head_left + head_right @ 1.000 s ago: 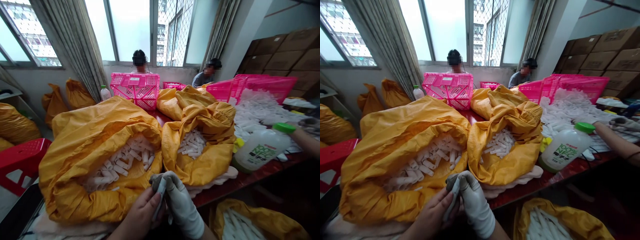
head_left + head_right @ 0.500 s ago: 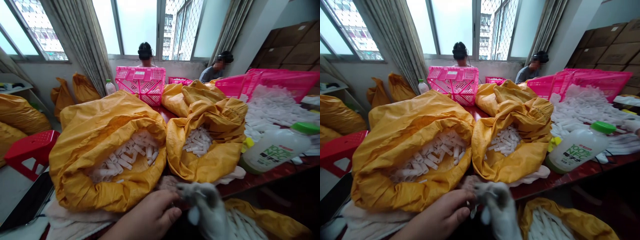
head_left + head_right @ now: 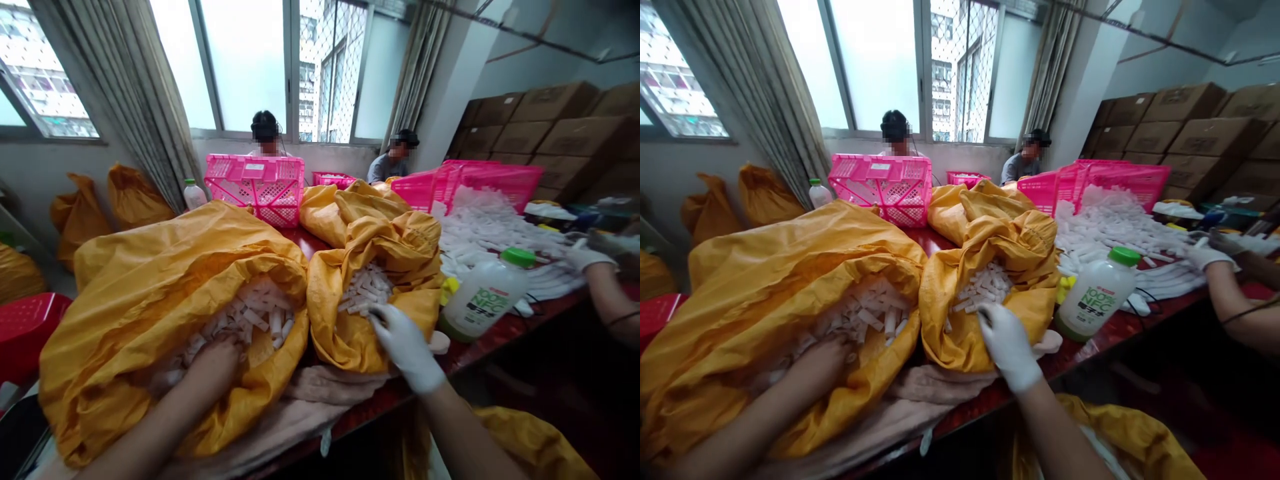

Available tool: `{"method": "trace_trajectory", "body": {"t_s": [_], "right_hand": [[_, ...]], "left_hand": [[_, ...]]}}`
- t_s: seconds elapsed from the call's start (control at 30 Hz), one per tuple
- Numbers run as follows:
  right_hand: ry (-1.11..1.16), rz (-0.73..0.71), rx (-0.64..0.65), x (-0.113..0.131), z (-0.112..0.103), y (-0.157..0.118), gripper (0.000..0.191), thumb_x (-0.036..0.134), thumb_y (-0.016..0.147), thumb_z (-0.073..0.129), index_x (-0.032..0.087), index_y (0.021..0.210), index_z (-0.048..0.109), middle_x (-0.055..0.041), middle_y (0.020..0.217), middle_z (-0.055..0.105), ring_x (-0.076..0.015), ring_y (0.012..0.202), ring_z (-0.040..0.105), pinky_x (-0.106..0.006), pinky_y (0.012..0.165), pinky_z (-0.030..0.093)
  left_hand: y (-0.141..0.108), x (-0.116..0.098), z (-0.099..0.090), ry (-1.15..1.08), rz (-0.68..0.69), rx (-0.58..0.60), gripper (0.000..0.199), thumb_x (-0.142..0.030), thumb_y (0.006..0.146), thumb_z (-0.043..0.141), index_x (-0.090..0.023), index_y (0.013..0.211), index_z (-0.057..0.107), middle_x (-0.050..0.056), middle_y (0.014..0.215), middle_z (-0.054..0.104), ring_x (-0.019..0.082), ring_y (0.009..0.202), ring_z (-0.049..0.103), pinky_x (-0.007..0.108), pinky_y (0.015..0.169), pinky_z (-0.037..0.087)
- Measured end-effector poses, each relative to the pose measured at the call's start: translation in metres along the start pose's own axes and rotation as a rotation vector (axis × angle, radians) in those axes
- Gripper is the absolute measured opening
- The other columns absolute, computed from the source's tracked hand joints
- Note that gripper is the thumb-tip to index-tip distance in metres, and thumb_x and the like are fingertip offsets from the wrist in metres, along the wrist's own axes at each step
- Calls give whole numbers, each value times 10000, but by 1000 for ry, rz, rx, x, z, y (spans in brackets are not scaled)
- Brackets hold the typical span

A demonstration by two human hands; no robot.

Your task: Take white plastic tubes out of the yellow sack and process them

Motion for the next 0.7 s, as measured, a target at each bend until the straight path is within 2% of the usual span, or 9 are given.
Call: {"method": "trace_trajectory", "body": {"t_s": [0.1,0.2,0.27,0.3,0.37,0.43,0.5,0.6,0.7], "right_hand": [[-116,8,137,22,11,59,224,164,760,559,92,925,692,-201,1021,658,-300,1010,589,-372,894,416],[-94,9,218,24,15,74,184,126,743,567,48,827,711,-236,910,677,-333,949,616,-414,863,428],[-29,-61,242,27,9,61,244,190,813,525,96,960,697,-182,1001,679,-280,983,612,-370,881,433],[88,-98,265,32,4,49,286,245,849,500,131,1053,665,-144,1063,669,-241,990,611,-328,866,449],[499,-99,347,44,-4,21,375,373,885,458,181,1185,574,-89,1108,655,-173,906,629,-248,729,490],[970,-17,447,60,-8,-6,422,465,855,484,177,1153,562,-67,990,675,-131,711,619,-203,545,460],[1188,21,516,77,-8,-25,349,461,803,557,183,1009,605,-16,809,661,-91,566,542,-179,471,401],[1044,-150,572,96,-6,-34,127,307,777,598,197,821,644,25,704,622,-86,589,513,-183,551,425],[830,-313,472,105,-11,-31,95,233,780,580,213,754,669,21,691,636,-107,612,518,-199,586,437]], "left_hand": [[-8,-11,-9,-22,-7,-42,269,-257,831,417,-150,901,654,137,971,665,281,948,603,390,858,452],[-29,-28,-13,-248,-123,-149,397,-395,896,327,-145,1039,601,119,935,687,236,870,645,336,796,501],[-46,-43,-12,-421,-153,-216,461,-475,888,331,-151,1115,568,102,958,694,210,865,657,290,778,520],[-53,-51,-12,-489,-144,-229,473,-493,878,350,-157,1134,562,96,995,693,203,893,656,274,792,521],[-63,-69,-12,-588,-97,-206,451,-482,860,403,-173,1144,570,81,1065,682,198,957,643,254,838,508],[-66,-84,-17,-652,-33,-149,390,-434,856,446,-202,1138,583,59,1113,667,194,1002,624,238,865,490],[-63,-95,-23,-705,35,-54,321,-386,858,476,-225,1107,600,38,1079,674,185,967,622,222,842,481],[-55,-104,-29,-779,98,76,236,-331,866,494,-236,1041,621,10,959,684,158,851,618,202,774,464],[-50,-105,-26,-821,105,93,215,-299,870,489,-226,1021,624,7,935,676,153,832,606,209,770,445]]}}
Point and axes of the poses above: each hand's wrist, its own y-axis towards the middle knuckle, its own z-axis out of the palm, x = y × z, the point moved 1 cm from there along y, towards the middle knuckle
